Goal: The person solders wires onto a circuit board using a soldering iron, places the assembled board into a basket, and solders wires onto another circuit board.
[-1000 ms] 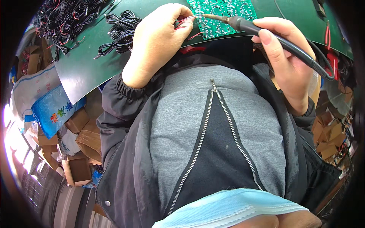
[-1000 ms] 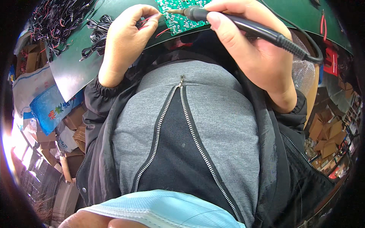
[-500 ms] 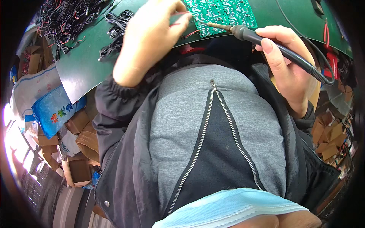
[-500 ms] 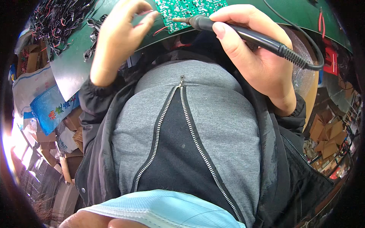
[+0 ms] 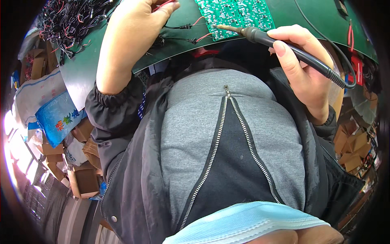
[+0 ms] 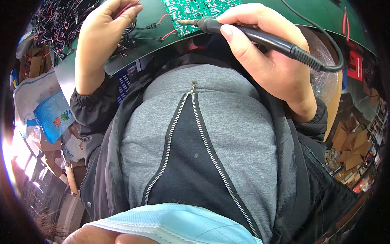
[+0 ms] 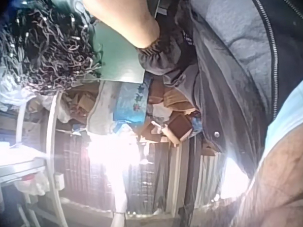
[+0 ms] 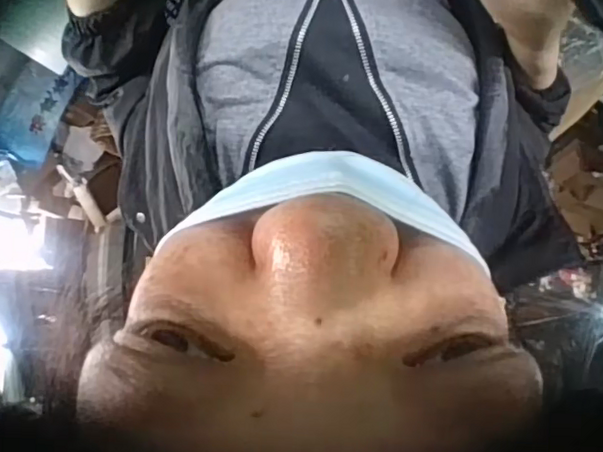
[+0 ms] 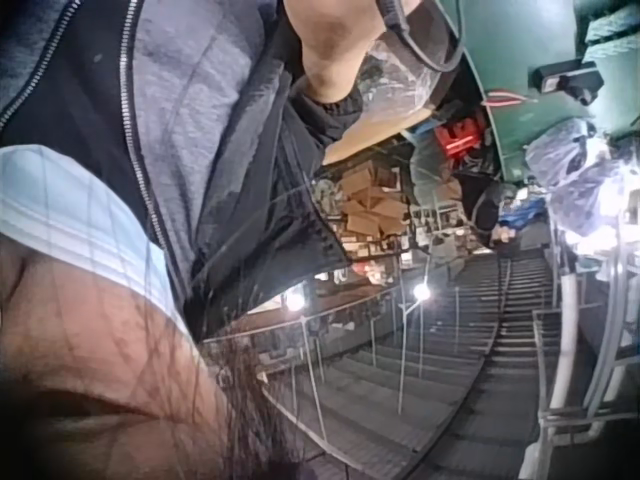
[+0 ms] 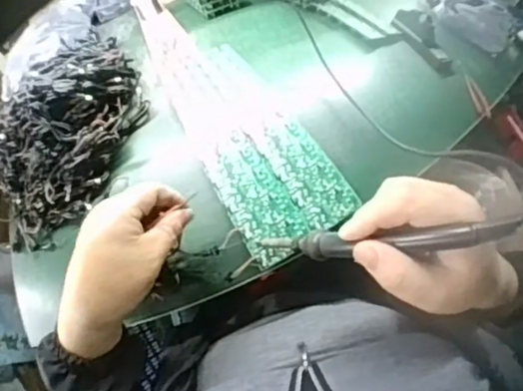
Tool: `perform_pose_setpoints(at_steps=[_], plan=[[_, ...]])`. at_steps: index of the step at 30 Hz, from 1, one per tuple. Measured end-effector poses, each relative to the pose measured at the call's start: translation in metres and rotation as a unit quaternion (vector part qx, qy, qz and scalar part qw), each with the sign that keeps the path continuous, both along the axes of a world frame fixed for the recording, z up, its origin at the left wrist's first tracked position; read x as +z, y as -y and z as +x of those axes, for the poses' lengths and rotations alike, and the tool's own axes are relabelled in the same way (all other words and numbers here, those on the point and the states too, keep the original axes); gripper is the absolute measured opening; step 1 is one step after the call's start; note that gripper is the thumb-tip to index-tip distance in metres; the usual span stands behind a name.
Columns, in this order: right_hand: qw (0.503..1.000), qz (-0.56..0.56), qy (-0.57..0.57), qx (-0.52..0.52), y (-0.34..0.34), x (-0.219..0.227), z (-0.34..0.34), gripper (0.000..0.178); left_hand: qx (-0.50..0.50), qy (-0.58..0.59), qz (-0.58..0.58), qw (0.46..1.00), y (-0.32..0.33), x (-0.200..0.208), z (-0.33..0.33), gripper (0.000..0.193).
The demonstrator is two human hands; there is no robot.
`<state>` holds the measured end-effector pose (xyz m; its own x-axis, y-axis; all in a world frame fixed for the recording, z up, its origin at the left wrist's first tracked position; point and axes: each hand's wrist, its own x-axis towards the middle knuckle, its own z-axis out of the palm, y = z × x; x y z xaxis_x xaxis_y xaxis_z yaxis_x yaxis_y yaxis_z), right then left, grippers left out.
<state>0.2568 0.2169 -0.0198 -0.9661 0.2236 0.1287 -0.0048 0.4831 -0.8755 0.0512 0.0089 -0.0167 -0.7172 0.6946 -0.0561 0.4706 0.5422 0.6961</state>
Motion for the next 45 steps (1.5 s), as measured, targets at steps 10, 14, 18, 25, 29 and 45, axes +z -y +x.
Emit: perform_pose_setpoints(at_steps=[10, 14, 18, 25, 29, 45], plan=[[0.993, -0.042, -0.045, -0.098, -0.004, -0.005, -0.005, 0.018, -0.004, 0.072, 0.065, 0.995, -0.008, -0.029, 0.010, 0.012], [0.994, -0.042, -0.040, -0.093, -0.005, -0.006, -0.016, 0.018, -0.003, 0.057, 0.042, 0.997, -0.003, -0.046, 0.002, 0.012], [0.994, -0.052, -0.058, -0.073, -0.005, -0.011, -0.021, 0.018, 0.005, 0.050, 0.109, 0.993, -0.007, -0.049, 0.005, 0.009], [0.994, -0.066, -0.064, -0.063, -0.001, -0.014, -0.026, 0.018, 0.009, -0.012, 0.076, 0.997, -0.011, -0.052, 0.013, 0.012], [0.994, -0.073, -0.043, -0.069, 0.003, -0.012, -0.024, 0.019, 0.016, -0.022, 0.077, 0.997, -0.013, -0.050, 0.017, 0.013], [0.999, -0.024, -0.018, -0.042, 0.008, -0.004, -0.026, 0.019, 0.004, -0.105, 0.112, 0.988, -0.013, -0.060, 0.019, 0.012]])
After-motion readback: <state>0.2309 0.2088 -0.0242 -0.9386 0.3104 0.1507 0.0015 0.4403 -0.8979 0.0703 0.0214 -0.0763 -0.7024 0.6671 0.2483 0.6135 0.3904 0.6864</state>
